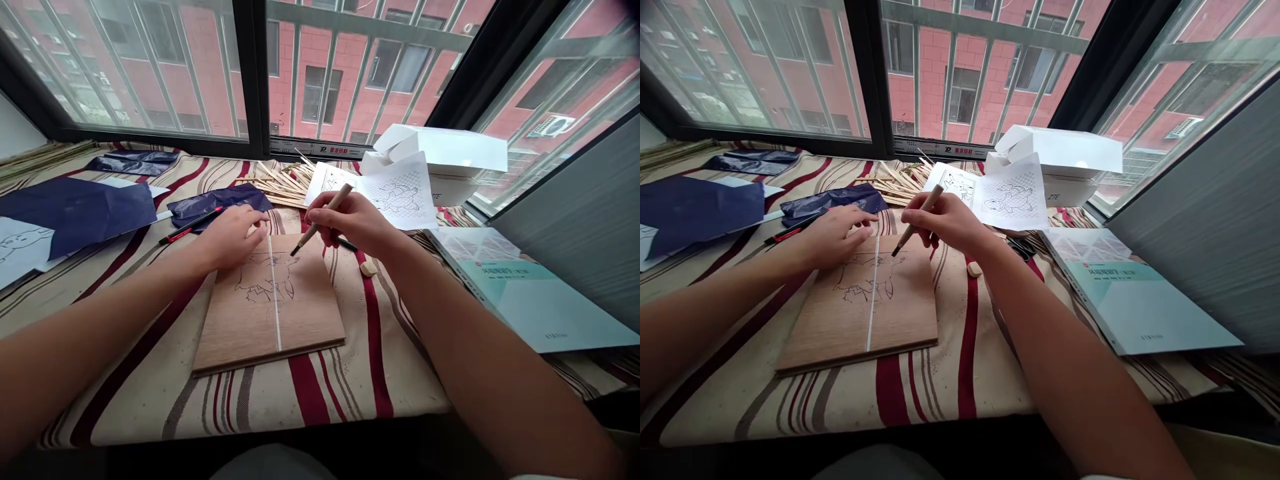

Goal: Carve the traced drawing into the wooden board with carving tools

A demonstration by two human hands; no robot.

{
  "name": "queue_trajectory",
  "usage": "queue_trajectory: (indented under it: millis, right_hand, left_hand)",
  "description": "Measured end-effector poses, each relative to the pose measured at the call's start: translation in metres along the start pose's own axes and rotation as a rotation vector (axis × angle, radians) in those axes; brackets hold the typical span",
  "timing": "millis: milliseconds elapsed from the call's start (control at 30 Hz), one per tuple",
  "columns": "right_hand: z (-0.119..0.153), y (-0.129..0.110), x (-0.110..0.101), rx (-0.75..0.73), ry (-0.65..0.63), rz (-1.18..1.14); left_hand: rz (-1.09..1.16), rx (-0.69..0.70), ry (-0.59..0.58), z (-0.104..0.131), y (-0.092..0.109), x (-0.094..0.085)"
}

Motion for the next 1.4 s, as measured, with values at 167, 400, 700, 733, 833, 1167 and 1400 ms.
queue_trajectory:
  millis: [167,400,700,733,833,1167,1400]
  right_hand:
    - [0.013,0.005,-0.011,0.035,-0.059,0.074]
    - [0.023,0.027,-0.035,-0.133,-0.182,0.781]
    - [0.039,-0.01,-0.088,-0.132,0.248,0.872]
    - [0.039,-0.009,-0.093,-0.06,0.292,0.924]
    - [0.035,0.007,-0.095,0.178,0.228,1.084]
    - [-0.024,0.04,-0.042,0.253,0.281,1.349]
    - [-0.062,0.032,-0.044,0.245,0.234,1.328]
  left_hand:
    - [0.147,0.022,-0.065,0.017,-0.001,0.012]
    - [0.19,0.177,-0.042,0.008,-0.004,0.012]
    - [0.19,0.209,0.004,0.009,-0.014,0.02]
    - [0.195,0.221,0.032,0.009,-0.017,0.022]
    - [0.209,0.235,0.057,0.01,-0.021,0.027]
    - [0.189,0.198,-0.019,0.014,-0.007,0.01]
    - [0.191,0.214,-0.026,0.014,-0.006,0.012]
Point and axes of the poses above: each hand's wrist, its own z-axis away from the middle knuckle, its own x-axis out of the palm, y = z × x, the point moved 2 cm from there along -z, towards the middle knuckle, and after that the axes turned 6 degrees about -z, right-handed, at the moved point
